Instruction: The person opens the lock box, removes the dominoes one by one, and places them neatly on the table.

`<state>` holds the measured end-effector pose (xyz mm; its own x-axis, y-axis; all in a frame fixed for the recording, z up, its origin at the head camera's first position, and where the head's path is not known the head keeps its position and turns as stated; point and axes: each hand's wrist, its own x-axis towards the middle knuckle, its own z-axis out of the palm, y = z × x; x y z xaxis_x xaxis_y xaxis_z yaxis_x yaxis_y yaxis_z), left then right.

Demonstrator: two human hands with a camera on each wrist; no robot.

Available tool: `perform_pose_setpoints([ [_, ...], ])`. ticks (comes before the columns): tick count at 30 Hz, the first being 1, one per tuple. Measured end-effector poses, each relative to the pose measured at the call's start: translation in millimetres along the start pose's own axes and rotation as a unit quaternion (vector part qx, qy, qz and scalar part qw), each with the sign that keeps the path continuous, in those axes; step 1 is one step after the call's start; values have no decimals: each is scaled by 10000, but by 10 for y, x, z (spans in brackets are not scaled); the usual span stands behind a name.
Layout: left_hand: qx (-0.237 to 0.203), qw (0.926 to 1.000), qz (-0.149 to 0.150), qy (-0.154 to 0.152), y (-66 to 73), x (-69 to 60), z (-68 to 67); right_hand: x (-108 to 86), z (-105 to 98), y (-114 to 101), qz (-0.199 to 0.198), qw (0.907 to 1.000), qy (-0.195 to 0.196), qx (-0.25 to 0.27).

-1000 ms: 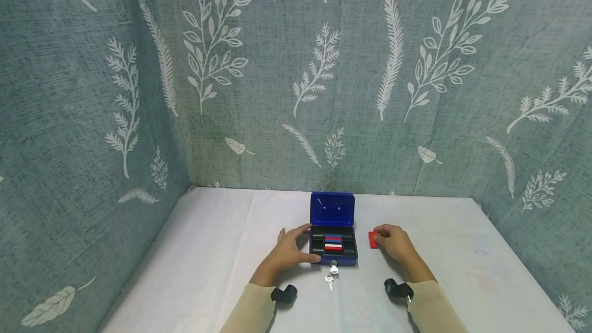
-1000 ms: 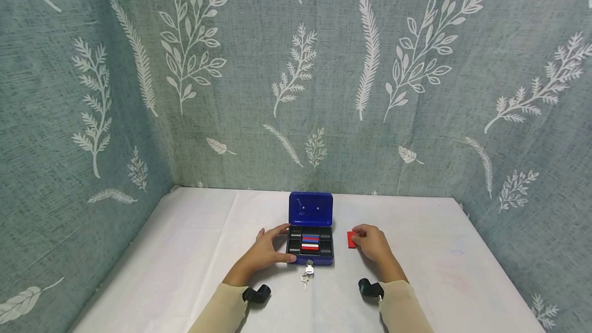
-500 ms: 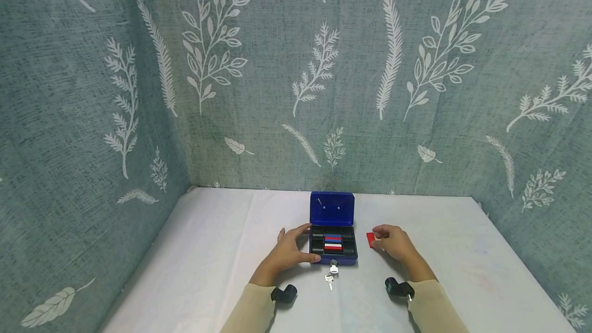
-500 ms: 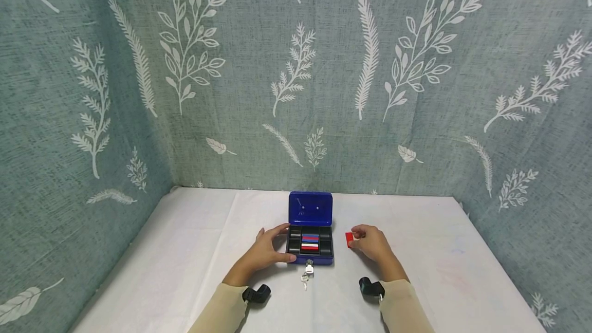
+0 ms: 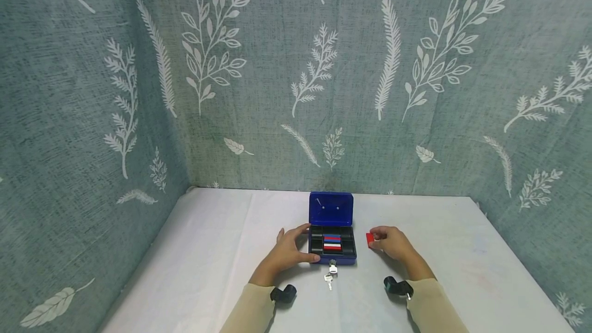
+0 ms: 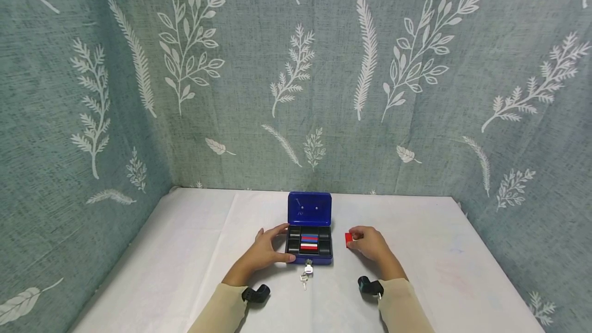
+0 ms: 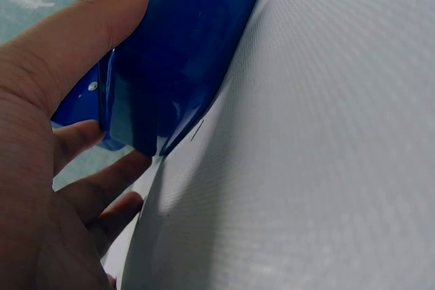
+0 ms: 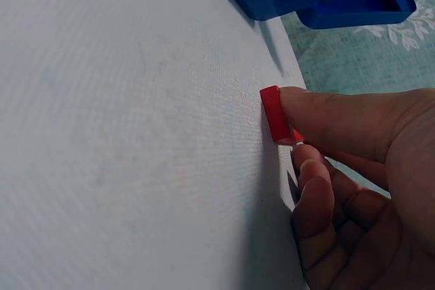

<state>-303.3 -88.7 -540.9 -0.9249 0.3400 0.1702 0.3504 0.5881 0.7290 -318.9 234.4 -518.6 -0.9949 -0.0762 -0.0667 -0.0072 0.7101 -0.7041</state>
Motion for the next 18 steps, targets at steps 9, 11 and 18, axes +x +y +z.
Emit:
perform_pose_setpoints([
  [9, 85, 9999, -129, -68, 5, -8, 0, 11, 27, 33, 53, 9998, 129, 160],
  [11, 72, 9998, -157, -70, 13, -8, -2, 11, 34, 36, 69, 9995, 234, 175],
  [18, 66, 9998, -157, -86, 14, 0, 0, -40, 25, -49, -60, 9987, 308, 410],
])
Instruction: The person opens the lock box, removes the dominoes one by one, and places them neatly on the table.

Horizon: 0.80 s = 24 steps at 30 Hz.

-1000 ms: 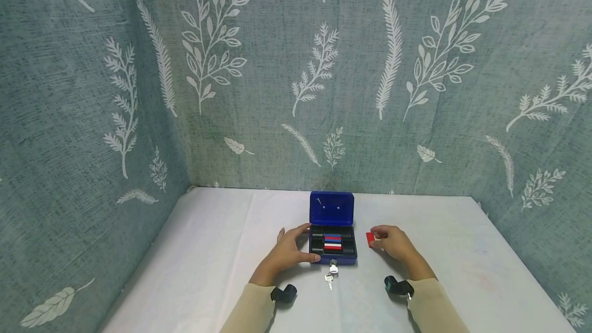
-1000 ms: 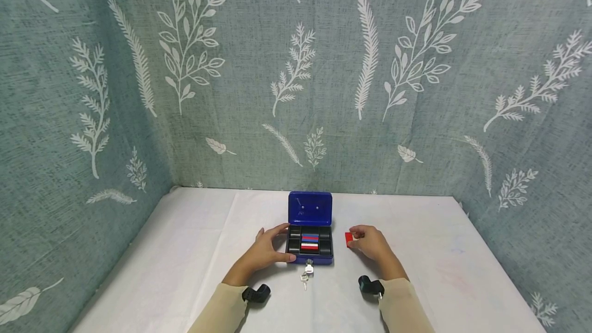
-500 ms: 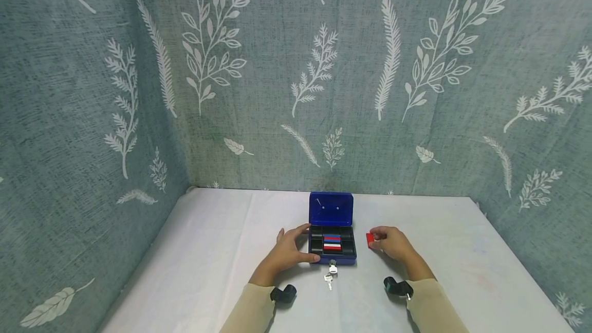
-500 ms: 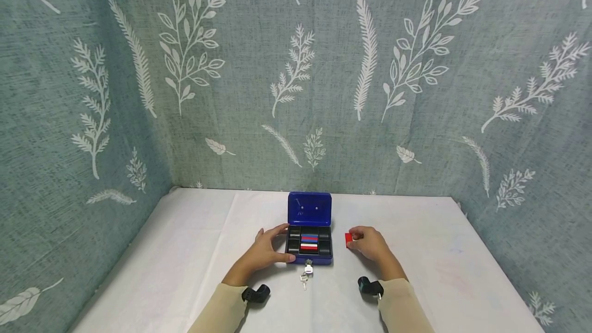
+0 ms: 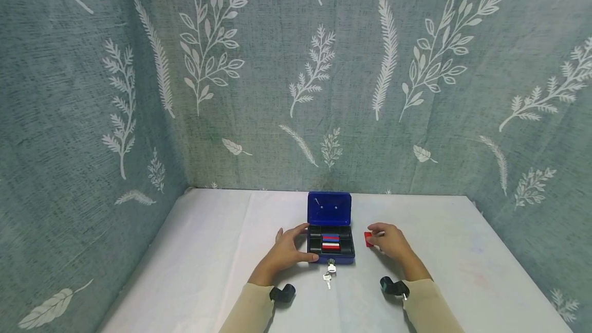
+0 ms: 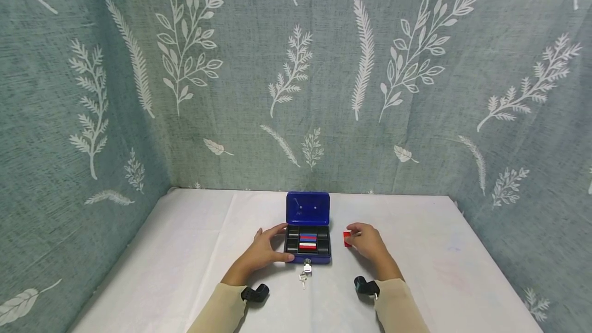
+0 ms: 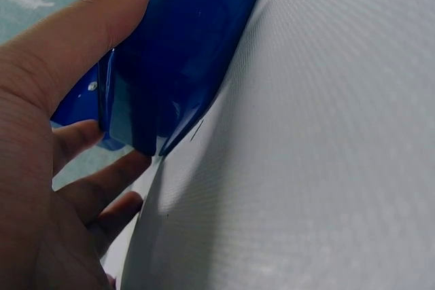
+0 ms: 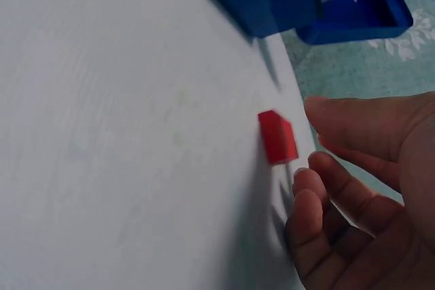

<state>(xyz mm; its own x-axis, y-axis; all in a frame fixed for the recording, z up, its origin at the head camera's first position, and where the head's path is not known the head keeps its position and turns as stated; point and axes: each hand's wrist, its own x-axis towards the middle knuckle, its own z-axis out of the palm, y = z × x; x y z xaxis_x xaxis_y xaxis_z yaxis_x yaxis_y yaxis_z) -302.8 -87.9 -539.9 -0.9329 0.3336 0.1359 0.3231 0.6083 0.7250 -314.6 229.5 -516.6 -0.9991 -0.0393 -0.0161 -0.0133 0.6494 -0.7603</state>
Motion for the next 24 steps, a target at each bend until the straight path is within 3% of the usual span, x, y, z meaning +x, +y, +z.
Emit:
perform_pose_setpoints([
  [10, -83, 10000, 3, 54, -35, 4, 7, -2, 43, -242, -649, 9977, 57, -204],
  [24, -92, 9999, 24, 31, -14, 19, 1, 27, 202, -474, -763, 9962, -81, 419],
])
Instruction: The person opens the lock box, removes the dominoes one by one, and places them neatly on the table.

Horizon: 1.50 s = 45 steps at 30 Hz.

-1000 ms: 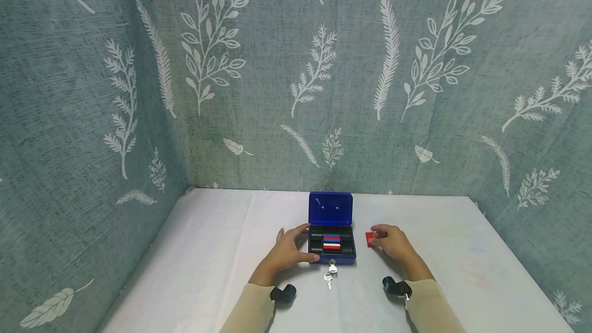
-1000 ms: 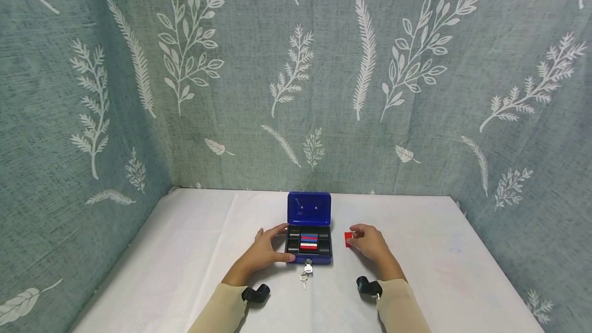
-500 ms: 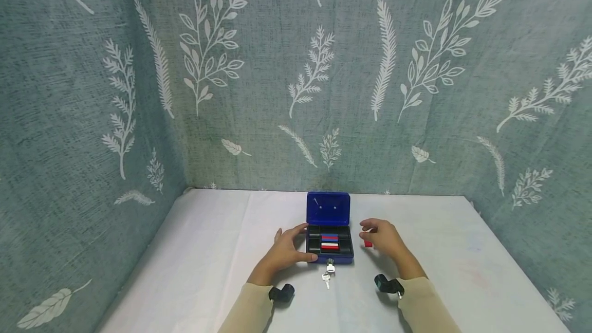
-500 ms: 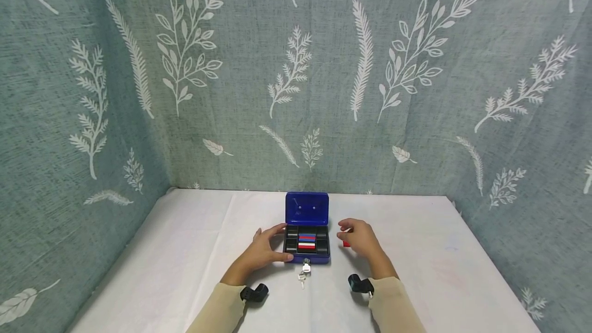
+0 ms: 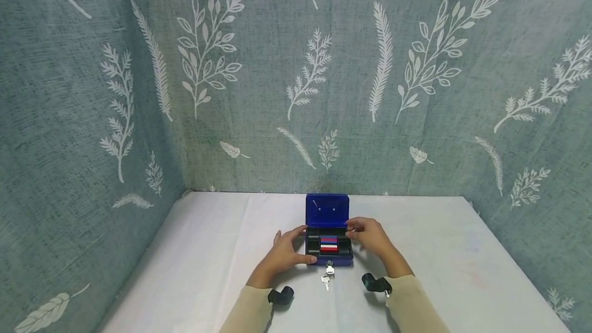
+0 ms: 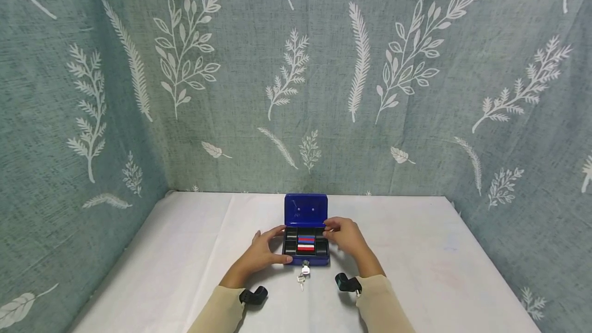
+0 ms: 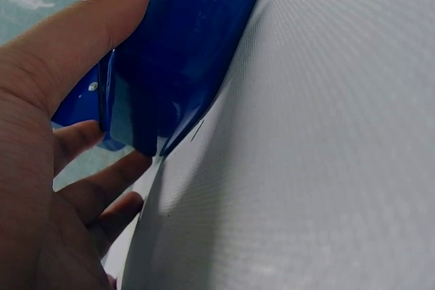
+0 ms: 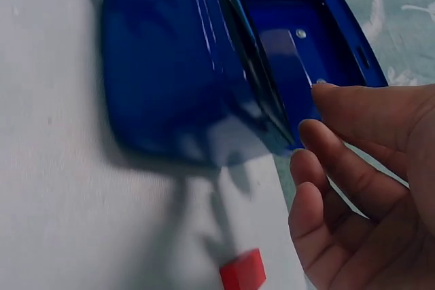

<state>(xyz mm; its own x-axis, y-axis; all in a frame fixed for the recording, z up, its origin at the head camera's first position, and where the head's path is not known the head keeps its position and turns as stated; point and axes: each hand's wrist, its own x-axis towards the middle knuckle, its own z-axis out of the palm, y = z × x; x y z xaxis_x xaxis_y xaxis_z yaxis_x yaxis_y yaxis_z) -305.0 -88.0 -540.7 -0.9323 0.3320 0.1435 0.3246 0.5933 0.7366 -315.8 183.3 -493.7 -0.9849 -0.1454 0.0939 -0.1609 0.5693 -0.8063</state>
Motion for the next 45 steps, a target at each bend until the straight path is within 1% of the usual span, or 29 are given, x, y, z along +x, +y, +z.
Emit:
perform_pose_setpoints([
  [1, 1, 10000, -11, -2, 4, 1, 0, 4, 7, -8, -60, 10000, 5, -18],
  [5, -2, 10000, -51, 4, 17, 2, -4, 20, 44, -48, -80, 9999, 2, 103],
  [8, -10, 10000, -60, -1, 21, 0, -3, 28, 70, -100, 15, 9998, -55, 176],
  [12, 28, 10000, -71, -15, 15, -1, 1, 42, 113, -162, 154, 9997, -154, 143],
  [16, 56, 9999, -93, -17, 9, -1, 2, 65, 157, -202, 157, 9996, -229, 108],
  [23, 44, 9999, -95, -17, 12, -11, -3, 94, 255, -240, -123, 9989, -456, -73],
  [26, 7, 10000, -91, -22, 12, -8, -1, 104, 279, -255, -137, 9983, -534, -169],
  [32, 35, 10000, -28, -7, 2, 0, 1, 115, 316, -262, -127, 9975, -572, -405],
  [35, 29, 10000, -69, -19, -3, -6, 7, 116, 326, -271, -150, 9966, -596, -555],
  [39, 37, 10000, -86, -28, -3, -10, 9, 121, 343, -281, -236, 9945, -637, -802],
  [45, 66, 10000, -23, -20, 6, -8, -4, 121, 370, -277, -362, 9917, -677, -1032],
])
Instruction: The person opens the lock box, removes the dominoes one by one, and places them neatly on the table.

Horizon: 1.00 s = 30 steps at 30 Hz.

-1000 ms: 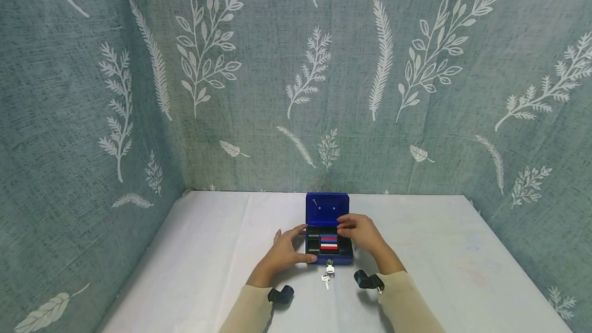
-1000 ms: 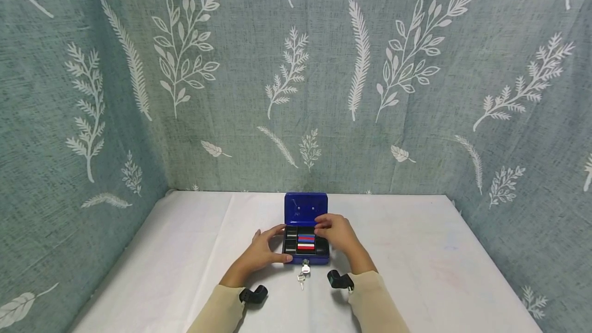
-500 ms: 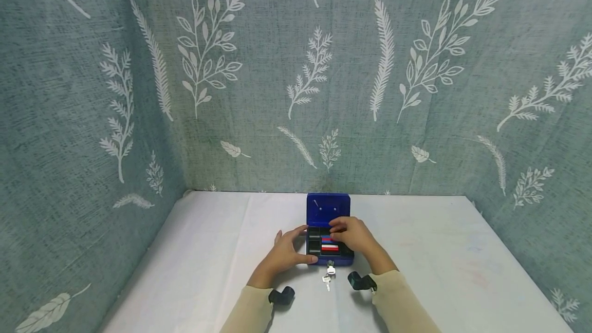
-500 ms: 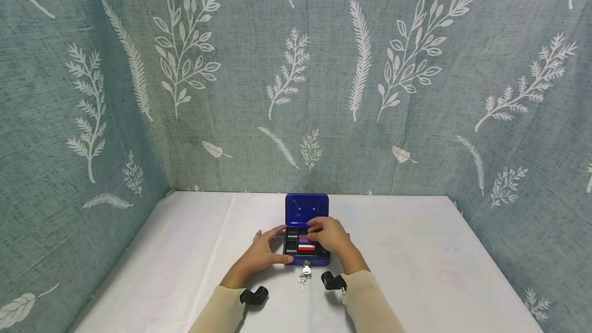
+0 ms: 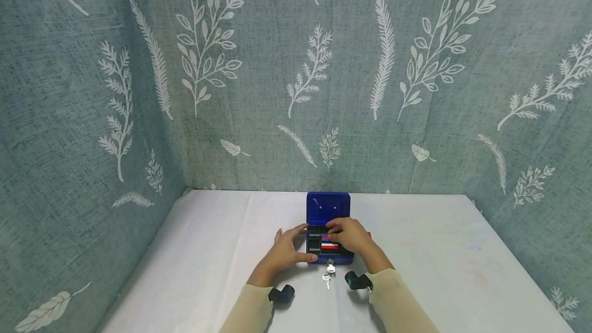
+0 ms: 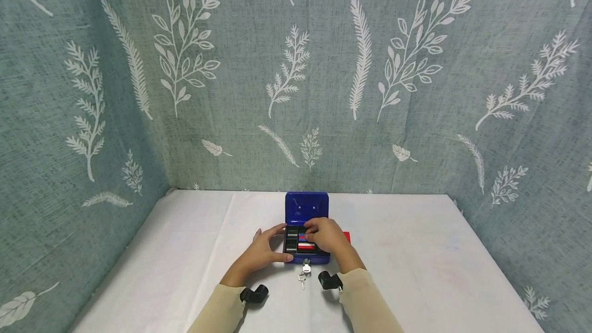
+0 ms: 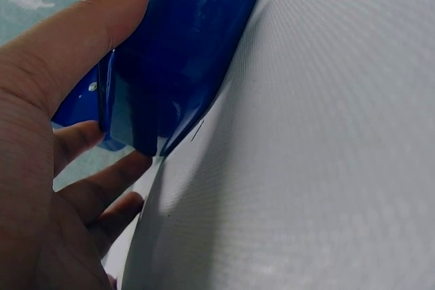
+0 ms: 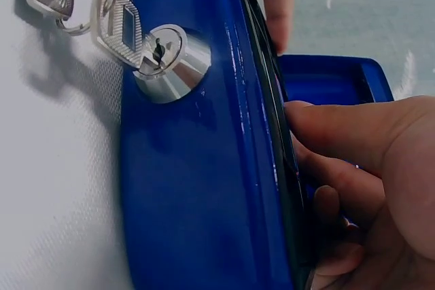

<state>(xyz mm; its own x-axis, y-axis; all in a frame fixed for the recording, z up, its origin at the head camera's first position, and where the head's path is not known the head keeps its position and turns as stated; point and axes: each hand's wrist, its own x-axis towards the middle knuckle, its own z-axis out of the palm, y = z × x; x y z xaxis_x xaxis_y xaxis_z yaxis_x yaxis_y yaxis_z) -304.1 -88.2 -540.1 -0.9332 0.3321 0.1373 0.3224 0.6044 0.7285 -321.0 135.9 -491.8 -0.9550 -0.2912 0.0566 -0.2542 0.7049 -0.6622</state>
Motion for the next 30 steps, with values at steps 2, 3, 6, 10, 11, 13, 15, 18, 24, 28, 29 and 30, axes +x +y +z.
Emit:
perform_pose_setpoints([
  [2, 23, 10000, -1, -11, 1, -1, -2, -1, 3, 0, 1, 10000, 1, -53],
  [3, 34, 10000, 5, -14, 1, -1, -2, -2, 4, 1, 26, 10000, 13, -41],
  [6, 31, 10000, 11, -14, 5, -2, -5, -2, 8, 13, 89, 9999, 77, -15],
  [10, 38, 10000, 25, 4, 6, 0, -5, -1, 13, 31, 127, 9998, 124, 59],
  [11, 42, 10000, 29, 9, 5, 0, -5, 0, 12, 33, 131, 9998, 121, 84],
  [13, 43, 10000, 37, 12, 3, -2, -3, 2, 10, 34, 128, 9998, 99, 123],
  [15, 44, 10000, 34, 7, 2, -4, -2, 3, 5, 31, 126, 9998, 85, 163],
  [18, 21, 10000, 33, 10, -3, -4, -1, 3, 1, 29, 131, 9997, 80, 202],
  [24, 11, 10000, 38, 14, -15, -3, 8, -2, -2, 28, 162, 9995, 107, 248],
  [28, -2, 10000, 25, 2, -11, -8, 10, 9, 4, 31, 215, 9992, 150, 290],
  [29, -3, 10000, 25, 6, -11, -9, 10, 11, 5, 32, 210, 9992, 163, 296],
  [30, -1, 10000, 31, 10, -10, -11, 10, 13, 6, 31, 224, 9991, 174, 307],
])
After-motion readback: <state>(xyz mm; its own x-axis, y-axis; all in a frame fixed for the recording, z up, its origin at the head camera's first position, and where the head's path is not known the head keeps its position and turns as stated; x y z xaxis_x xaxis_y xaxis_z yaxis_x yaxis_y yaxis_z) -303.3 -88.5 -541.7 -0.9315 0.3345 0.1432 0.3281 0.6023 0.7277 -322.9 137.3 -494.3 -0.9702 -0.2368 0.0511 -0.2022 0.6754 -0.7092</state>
